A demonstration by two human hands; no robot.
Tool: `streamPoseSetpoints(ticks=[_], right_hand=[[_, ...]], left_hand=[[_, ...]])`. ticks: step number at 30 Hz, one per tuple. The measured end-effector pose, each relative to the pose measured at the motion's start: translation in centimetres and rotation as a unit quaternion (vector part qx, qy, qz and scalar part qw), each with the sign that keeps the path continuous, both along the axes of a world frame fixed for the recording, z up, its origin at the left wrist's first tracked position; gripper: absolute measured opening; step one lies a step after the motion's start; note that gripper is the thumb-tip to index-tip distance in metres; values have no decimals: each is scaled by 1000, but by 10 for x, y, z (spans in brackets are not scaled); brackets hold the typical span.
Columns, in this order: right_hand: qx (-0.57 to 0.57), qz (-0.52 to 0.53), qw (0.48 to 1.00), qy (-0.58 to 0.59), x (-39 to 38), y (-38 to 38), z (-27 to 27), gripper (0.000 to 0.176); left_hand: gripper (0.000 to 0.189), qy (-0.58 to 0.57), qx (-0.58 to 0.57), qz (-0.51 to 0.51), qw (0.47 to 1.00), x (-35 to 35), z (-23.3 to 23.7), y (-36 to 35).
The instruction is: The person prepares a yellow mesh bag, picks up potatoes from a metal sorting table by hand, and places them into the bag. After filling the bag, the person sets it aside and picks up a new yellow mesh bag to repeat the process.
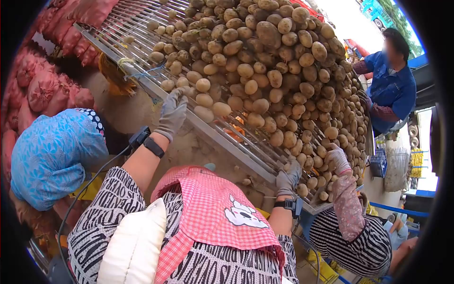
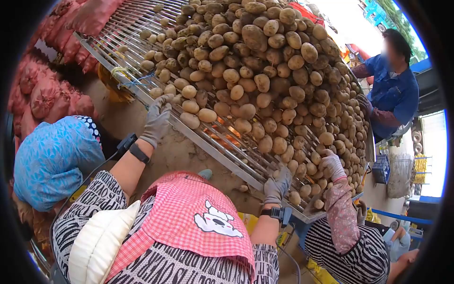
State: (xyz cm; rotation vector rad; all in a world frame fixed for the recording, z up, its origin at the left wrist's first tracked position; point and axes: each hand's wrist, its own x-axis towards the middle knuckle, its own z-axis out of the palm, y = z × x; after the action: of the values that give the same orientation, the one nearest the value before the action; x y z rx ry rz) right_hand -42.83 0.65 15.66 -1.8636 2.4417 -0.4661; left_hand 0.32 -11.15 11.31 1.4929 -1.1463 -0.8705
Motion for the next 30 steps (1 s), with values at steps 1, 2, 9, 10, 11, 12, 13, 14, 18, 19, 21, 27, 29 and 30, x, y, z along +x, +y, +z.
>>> streamPoseSetpoints(ticks=[1,2,9,10,11,12,13,14,18,19,21,27,29,30], right_hand=[[-5,-50,996,-71,-1,-4,2,44],[5,-67,997,-41,2,-5,4,51],[-21,-93,995,-40,2,5,-2,57],[-13,-68,997,-44,5,4,4,56],[-16,-81,996,-41,6,3,4,56],[2,-88,995,-41,6,3,4,55],[28,-104,993,-42,15,3,12,54],[62,-126,989,-55,18,0,17,52],[32,-110,986,-121,16,3,14,52],[-9,-111,980,-164,12,6,3,53],[-49,-137,971,-191,13,18,-10,54],[-30,-154,931,-330,20,24,0,57],[-32,-151,920,-361,18,27,-2,57],[-40,-157,880,-447,22,24,10,57]], left_hand=[[22,28,-3,43,999,8,-3,-5],[22,125,-12,52,991,15,-12,-7],[18,-17,-32,-60,998,6,10,13],[18,-38,-65,-91,993,-8,20,13],[18,-60,-99,-121,986,-20,27,11],[21,-77,-124,-188,971,-30,33,7],[21,-73,-118,-206,969,-40,37,-2],[24,-105,-130,-267,949,-55,41,-10],[37,-169,-162,-306,923,-112,57,-47],[37,-168,-164,-316,919,-126,61,-54],[52,-233,-124,-277,924,-149,57,-66],[64,-402,-74,-327,852,-202,40,-41],[61,-259,75,-368,890,-203,21,-28],[55,-306,11,-326,894,-202,8,-13]])
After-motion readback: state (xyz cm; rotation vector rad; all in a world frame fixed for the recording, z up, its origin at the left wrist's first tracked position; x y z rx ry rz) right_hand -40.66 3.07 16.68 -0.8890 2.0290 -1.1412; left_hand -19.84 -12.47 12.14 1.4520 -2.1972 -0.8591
